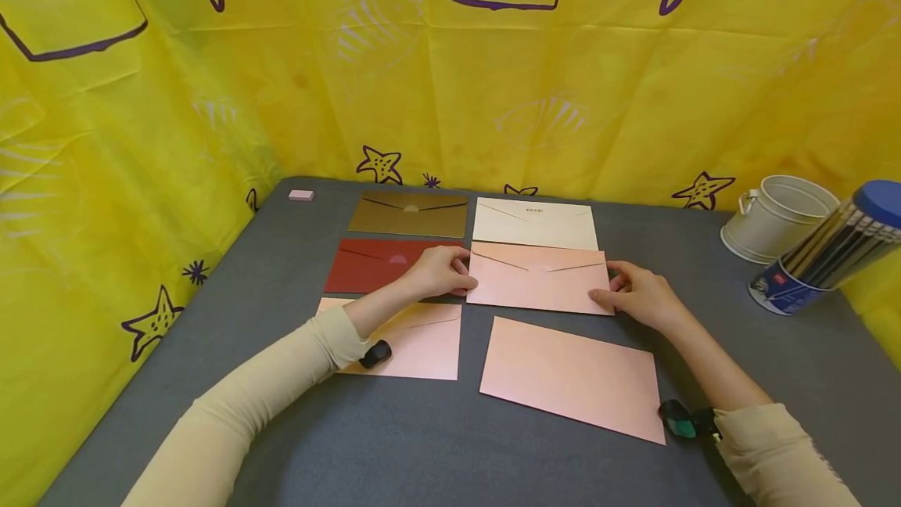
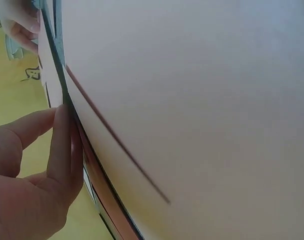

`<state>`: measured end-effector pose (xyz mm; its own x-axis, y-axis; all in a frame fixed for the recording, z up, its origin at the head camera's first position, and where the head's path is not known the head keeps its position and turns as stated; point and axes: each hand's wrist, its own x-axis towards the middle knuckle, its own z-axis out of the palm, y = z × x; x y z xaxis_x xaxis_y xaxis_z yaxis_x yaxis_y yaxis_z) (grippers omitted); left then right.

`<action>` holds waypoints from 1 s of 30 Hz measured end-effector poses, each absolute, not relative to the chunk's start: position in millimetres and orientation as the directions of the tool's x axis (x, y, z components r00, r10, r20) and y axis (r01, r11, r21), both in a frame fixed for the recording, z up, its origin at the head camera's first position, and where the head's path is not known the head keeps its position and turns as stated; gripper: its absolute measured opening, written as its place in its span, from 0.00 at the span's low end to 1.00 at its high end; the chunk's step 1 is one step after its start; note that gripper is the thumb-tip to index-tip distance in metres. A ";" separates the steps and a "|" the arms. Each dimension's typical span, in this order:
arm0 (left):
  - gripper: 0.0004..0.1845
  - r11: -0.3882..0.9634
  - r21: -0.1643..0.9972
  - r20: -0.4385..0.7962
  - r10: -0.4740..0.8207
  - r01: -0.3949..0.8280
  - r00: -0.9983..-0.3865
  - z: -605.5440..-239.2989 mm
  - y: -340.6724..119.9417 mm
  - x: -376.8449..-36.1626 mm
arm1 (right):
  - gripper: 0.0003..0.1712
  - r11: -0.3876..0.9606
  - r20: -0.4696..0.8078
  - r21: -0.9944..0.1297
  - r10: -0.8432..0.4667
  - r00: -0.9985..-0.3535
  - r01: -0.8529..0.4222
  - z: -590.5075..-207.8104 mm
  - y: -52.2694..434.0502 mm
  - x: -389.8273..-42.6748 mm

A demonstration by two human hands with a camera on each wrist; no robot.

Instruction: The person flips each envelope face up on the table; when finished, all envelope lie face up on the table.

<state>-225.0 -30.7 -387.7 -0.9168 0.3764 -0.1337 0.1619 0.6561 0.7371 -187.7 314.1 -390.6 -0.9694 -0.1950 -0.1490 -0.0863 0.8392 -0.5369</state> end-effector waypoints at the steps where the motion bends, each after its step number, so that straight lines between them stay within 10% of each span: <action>1: 0.27 0.667 0.723 -0.126 0.380 0.178 -0.916 -387.9 -30.0 -225.1 | 0.46 0.844 -0.146 -0.530 -0.193 -0.970 -0.088 -390.9 314.0 -187.9; 11: 0.10 0.705 0.662 -0.077 0.403 0.255 -0.912 -389.0 -25.4 -225.4 | 0.47 0.870 -0.113 -0.480 -0.184 -0.976 -0.109 -392.0 309.5 -187.1; 30: 0.11 0.730 0.626 -0.077 0.410 0.276 -0.909 -389.7 -21.0 -227.2 | 0.40 0.879 -0.089 -0.436 -0.256 -0.963 -0.193 -390.2 307.2 -184.7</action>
